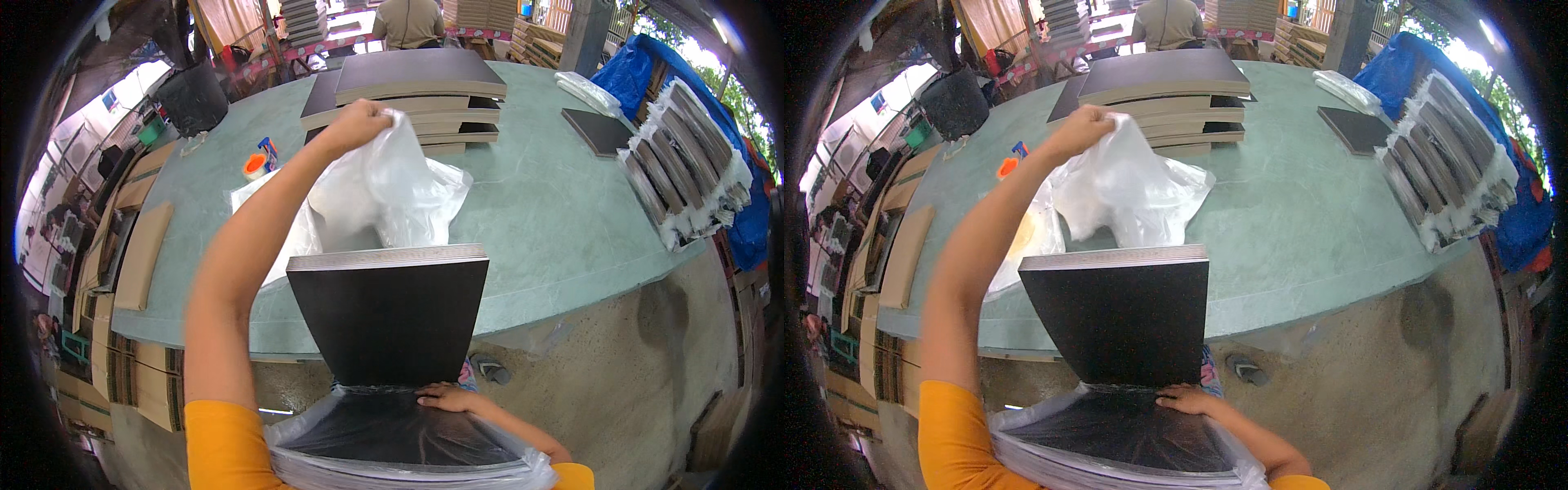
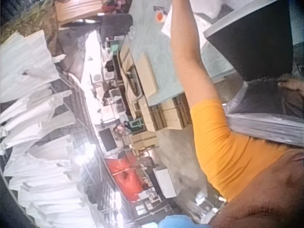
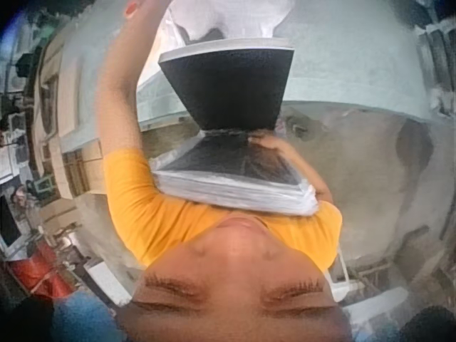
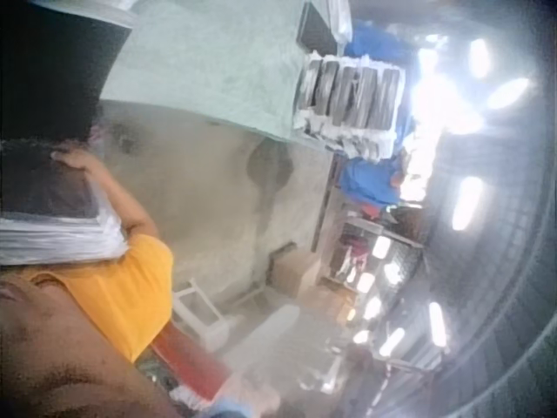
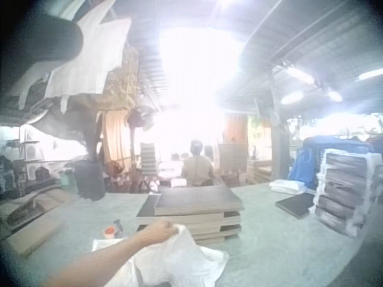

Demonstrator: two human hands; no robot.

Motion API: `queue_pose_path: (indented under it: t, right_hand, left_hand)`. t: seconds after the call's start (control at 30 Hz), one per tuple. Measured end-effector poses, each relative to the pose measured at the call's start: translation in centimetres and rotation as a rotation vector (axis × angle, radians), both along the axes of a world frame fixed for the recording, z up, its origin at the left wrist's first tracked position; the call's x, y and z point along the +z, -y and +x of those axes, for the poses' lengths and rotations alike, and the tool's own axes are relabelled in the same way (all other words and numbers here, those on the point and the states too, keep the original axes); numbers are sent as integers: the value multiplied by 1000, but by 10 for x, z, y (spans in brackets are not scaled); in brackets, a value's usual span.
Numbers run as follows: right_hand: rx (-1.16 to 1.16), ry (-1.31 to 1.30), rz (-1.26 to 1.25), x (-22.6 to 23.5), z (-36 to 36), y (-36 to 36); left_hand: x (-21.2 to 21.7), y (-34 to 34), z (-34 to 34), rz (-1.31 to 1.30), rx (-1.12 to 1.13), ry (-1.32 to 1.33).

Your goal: The person places a black board into a plastic sleeve and smooths the plastic around it, repeating this for multiple boards from a stack.

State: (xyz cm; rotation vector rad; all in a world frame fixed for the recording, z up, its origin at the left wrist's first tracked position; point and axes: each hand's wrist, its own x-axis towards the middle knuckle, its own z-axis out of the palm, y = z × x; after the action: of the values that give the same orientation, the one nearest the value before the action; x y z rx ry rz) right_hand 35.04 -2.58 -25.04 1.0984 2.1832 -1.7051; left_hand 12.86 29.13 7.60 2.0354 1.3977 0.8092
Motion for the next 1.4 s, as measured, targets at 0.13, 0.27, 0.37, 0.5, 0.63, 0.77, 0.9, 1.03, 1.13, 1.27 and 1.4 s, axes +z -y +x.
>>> queue_pose_path:
  t: [0.13,0.27,0.37,0.5,0.63,0.77,0.9,1.03,1.13,1.27,1.4]
  right_hand:
    - [13,33,37,1,1,-2]
    - [16,-6,40,2,-3,-1]
    - [1,6,75,4,2,-2]
    - [-3,-16,18,-1,2,-2]
    - [-470,-333,334,159,14,-34]
    - [-569,-826,342,234,-8,-26]
    - [-196,-384,566,220,-49,-10]
    - [-320,-394,128,225,-16,-55]
    - [-592,-1112,-621,221,15,-66]
    - [-713,-932,-575,139,60,-48]
    - [-473,-1083,-521,211,29,-63]
  left_hand:
    - [17,-8,-3,263,57,-344]
    - [47,-3,-16,103,210,597]
    - [57,21,-26,106,234,582]
    - [100,106,-94,325,49,1006]
    - [-2,240,-43,343,97,-122]
    - [-157,324,-23,-176,-289,-782]
    - [-145,320,-9,-270,-394,-253]
    - [-78,273,-48,-357,-108,81]
    - [-85,265,-62,-491,139,429]
    - [-114,258,-66,-687,374,536]
    - [-124,260,-73,-603,331,431]
